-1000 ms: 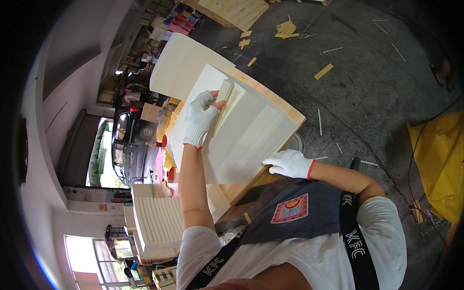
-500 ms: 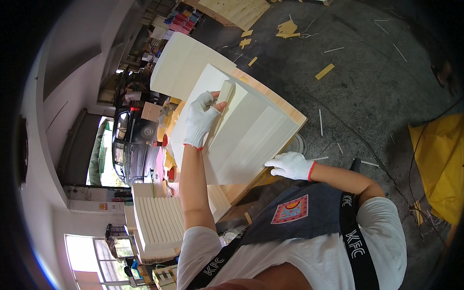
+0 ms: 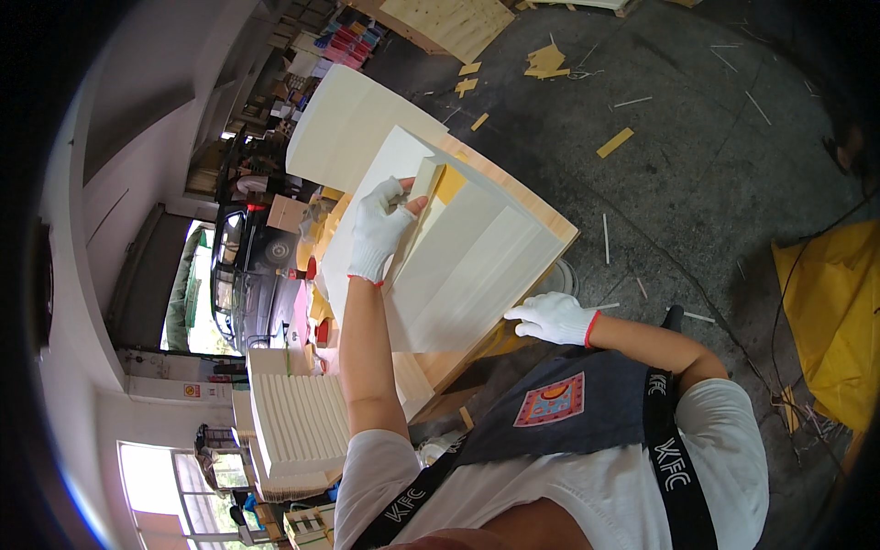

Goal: The person stacks white foam sheets on a wooden table. They pick up individual sheets, align them, and place them into a growing pile. The person occasionally adjusts the stack to ensure alignment.

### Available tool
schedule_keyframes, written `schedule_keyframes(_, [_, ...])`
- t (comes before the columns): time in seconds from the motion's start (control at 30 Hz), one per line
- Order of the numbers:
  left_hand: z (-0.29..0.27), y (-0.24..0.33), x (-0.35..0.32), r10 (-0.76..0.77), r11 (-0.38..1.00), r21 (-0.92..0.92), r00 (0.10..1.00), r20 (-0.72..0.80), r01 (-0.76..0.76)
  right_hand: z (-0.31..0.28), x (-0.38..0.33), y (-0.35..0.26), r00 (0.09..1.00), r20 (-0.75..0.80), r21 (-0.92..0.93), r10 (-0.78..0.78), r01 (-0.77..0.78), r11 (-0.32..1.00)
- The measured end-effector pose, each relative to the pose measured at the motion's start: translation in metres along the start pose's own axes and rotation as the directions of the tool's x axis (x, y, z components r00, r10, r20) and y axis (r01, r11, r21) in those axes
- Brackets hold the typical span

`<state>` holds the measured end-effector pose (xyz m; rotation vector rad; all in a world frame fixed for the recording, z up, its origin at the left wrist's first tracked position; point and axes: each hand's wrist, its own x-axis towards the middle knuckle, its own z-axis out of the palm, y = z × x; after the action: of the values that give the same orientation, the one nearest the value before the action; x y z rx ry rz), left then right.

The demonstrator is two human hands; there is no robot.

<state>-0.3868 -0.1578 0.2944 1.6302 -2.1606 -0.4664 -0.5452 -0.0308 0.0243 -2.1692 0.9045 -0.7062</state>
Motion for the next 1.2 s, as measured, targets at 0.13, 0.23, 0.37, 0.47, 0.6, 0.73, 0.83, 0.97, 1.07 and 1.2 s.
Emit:
schedule_keyframes(0.13, [0.008,-0.021,-0.004,0.149,0.983,-0.079,0.975,-0.165,-0.164,-0.027,0.006,-0.017,0.967,-0.205,-0.062,-0.149,0.139,0.988])
schedule_keyframes(0.23, [0.006,-0.011,-0.009,0.185,0.982,-0.007,0.96,-0.21,-0.19,-0.09,0.026,-0.054,0.789,-0.523,-0.293,-0.322,0.189,0.937])
schedule_keyframes(0.37, [0.01,-0.009,-0.012,0.263,0.958,0.179,0.937,-0.229,-0.225,-0.162,0.084,-0.071,0.788,-0.471,-0.538,-0.397,0.1,0.837])
schedule_keyframes(0.47, [0.019,-0.007,-0.032,0.282,0.901,0.4,0.929,-0.24,-0.17,-0.158,0.101,-0.061,0.833,-0.412,-0.59,-0.37,0.066,0.805])
schedule_keyframes(0.6, [0.021,-0.022,-0.041,0.125,0.886,0.463,0.953,-0.275,0.018,-0.156,0.107,-0.064,0.863,-0.383,-0.579,-0.328,0.052,0.814])
schedule_keyframes(0.73, [-0.011,0.008,-0.04,0.003,0.88,0.45,0.947,-0.321,0.15,-0.154,0.108,-0.062,0.838,-0.403,-0.599,-0.367,0.061,0.798])
schedule_keyframes(0.83, [-0.06,-0.008,-0.036,-0.249,0.871,0.262,0.833,-0.494,0.415,-0.154,0.108,-0.066,0.833,-0.404,-0.571,-0.377,0.092,0.816])
schedule_keyframes(0.97, [-0.14,-0.052,-0.059,-0.247,0.968,-0.218,0.614,-0.75,0.123,-0.157,0.107,-0.068,0.833,-0.395,-0.564,-0.388,0.114,0.818])
schedule_keyframes(1.07, [-0.193,-0.093,-0.105,-0.225,0.872,-0.411,0.528,-0.819,-0.265,-0.154,0.112,-0.071,0.851,-0.37,-0.602,-0.373,0.086,0.794])
schedule_keyframes(1.2, [-0.222,-0.142,-0.16,-0.482,0.636,-0.615,0.382,-0.789,-0.467,-0.144,0.111,-0.096,0.825,-0.433,-0.718,-0.364,-0.072,0.693])
